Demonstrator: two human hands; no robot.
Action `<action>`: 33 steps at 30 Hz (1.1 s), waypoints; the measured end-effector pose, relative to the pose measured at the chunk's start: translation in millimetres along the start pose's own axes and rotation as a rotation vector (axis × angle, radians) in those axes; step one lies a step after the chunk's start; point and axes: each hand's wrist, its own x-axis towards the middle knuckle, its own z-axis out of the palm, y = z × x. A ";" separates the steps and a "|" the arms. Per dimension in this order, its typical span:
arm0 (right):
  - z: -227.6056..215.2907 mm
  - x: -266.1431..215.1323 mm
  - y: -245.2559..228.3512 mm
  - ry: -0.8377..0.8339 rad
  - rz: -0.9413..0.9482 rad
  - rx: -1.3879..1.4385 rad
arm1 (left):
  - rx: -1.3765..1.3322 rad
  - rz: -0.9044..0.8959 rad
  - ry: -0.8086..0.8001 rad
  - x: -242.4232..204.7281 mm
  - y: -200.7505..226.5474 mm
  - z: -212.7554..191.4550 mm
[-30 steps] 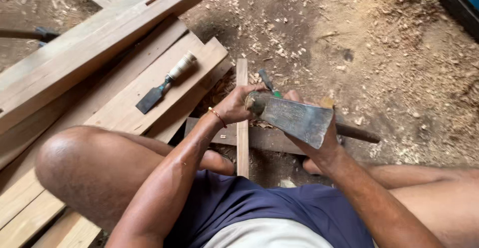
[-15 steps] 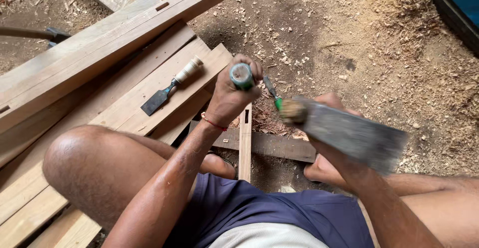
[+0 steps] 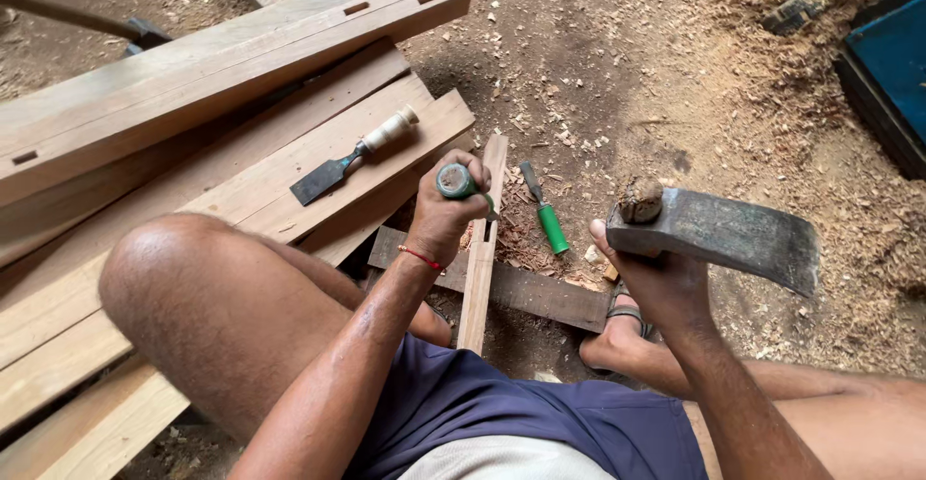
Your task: The person carves a piece of wood using a small adze and a chisel, striking the chisel with the adze to remove wood shavings.
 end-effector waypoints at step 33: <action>9.6 -2.9 -11.7 0.032 -0.665 -0.180 | 0.199 0.009 -0.133 -27.8 -17.5 0.9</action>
